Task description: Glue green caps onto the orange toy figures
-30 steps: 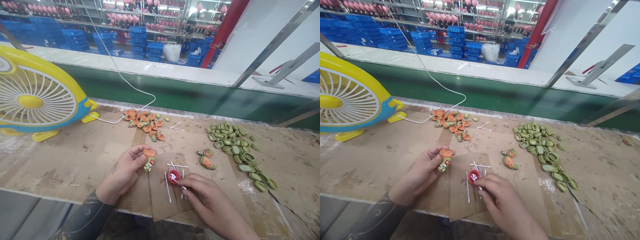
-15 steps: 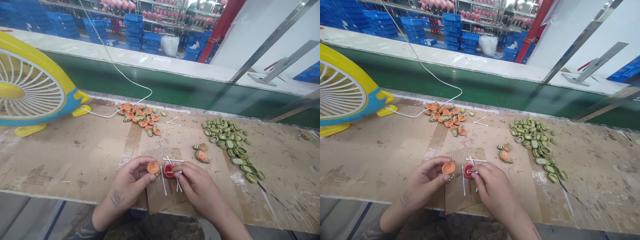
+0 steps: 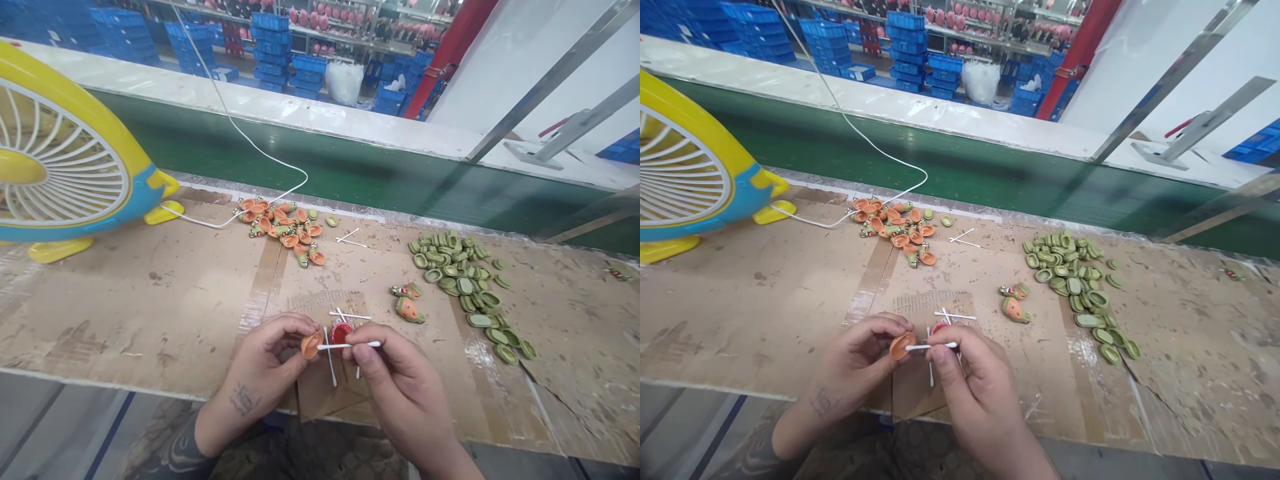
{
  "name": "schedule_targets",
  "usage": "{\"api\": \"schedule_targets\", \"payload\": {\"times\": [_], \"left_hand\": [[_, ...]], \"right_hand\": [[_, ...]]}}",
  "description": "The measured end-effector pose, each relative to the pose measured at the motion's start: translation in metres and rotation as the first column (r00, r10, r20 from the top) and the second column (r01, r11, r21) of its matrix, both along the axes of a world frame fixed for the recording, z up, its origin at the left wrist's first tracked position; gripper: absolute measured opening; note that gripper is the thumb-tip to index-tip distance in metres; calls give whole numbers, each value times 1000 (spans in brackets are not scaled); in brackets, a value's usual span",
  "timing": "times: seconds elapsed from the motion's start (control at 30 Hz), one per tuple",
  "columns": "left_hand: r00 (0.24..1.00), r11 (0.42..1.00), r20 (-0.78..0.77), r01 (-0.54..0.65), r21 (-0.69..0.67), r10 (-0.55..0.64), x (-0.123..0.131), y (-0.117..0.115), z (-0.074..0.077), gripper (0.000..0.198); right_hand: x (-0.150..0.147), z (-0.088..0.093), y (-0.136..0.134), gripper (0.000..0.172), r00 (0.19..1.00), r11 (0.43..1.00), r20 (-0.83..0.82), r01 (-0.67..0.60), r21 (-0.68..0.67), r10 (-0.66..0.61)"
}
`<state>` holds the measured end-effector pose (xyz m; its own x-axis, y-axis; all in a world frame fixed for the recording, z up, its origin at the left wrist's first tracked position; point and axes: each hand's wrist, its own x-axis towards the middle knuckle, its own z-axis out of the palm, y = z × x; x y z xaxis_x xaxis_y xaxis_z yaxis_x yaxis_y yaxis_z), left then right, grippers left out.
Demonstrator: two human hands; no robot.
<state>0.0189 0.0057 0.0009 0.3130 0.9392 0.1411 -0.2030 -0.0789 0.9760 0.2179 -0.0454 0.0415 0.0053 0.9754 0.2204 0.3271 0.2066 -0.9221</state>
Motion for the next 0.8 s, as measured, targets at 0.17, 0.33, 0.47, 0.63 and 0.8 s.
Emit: {"api": "schedule_targets", "payload": {"times": [0.17,0.33,0.47,0.63,0.8], "left_hand": [[1000,1000,-15,-1,19,2,-1,0,-2,19],[997,997,-83,9,76,-3,-3,0,-2,24],[992,998,-123,5,68,3,-4,-1,0,26],[993,998,-111,-28,62,35,-5,-1,-1,35],[994,999,-109,-25,33,28,-5,-1,-1,32]], "right_hand": [[-7,4,6,13,995,996,45,-85,-17,85],[-4,3,8,15,992,998,111,-58,-23,61],[3,4,8,15,990,999,138,-41,20,37],[17,5,14,15,932,989,354,29,147,-80],[24,-5,20,19,835,998,550,-50,33,24]]}}
